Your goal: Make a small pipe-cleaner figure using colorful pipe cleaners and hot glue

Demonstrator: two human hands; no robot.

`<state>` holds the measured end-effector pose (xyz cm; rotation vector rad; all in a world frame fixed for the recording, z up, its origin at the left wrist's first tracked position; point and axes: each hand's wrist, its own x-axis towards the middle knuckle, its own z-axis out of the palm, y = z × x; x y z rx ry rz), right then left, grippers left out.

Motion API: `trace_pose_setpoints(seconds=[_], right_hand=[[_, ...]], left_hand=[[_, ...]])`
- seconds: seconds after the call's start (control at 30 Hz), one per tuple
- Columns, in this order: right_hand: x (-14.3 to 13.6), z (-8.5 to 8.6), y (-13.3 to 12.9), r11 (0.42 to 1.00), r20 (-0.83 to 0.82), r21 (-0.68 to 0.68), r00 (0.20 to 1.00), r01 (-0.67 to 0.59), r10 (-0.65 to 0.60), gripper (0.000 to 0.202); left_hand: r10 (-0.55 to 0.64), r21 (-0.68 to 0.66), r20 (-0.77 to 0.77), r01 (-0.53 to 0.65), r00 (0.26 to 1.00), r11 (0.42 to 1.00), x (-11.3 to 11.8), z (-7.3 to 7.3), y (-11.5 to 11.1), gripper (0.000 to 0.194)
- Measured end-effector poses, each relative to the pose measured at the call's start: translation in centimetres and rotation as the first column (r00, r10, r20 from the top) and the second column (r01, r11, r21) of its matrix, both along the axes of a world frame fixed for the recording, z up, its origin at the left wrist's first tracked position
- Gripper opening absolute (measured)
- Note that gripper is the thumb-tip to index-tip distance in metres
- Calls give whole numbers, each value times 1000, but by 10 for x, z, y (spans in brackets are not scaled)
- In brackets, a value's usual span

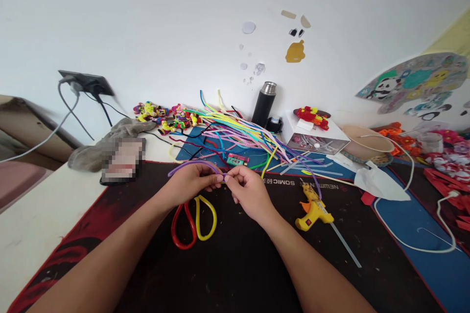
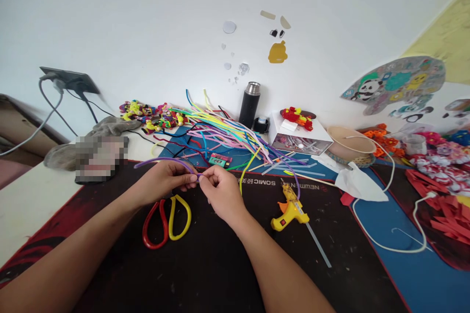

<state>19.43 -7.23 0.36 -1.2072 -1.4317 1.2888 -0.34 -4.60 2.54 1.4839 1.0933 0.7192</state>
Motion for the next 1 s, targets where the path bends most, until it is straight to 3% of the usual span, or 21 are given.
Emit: trace_pose_setpoints(seconds=[0.43,0.67,1.0], right_hand=[[-1,4,0,998,-143,-52,990,-20,13,29],[-1,0,-1,1000,-106,7,994,16,-15,24],[2,2,0,998,-65,8,996,-60,60,24]], left_hand=[[127,14,168,-131,978,991,9,1,-5,45],[82,-47,199,-74,977,996,9,-8,-3,37],[91,-152,245,-54,965,987,5,-3,1,47]])
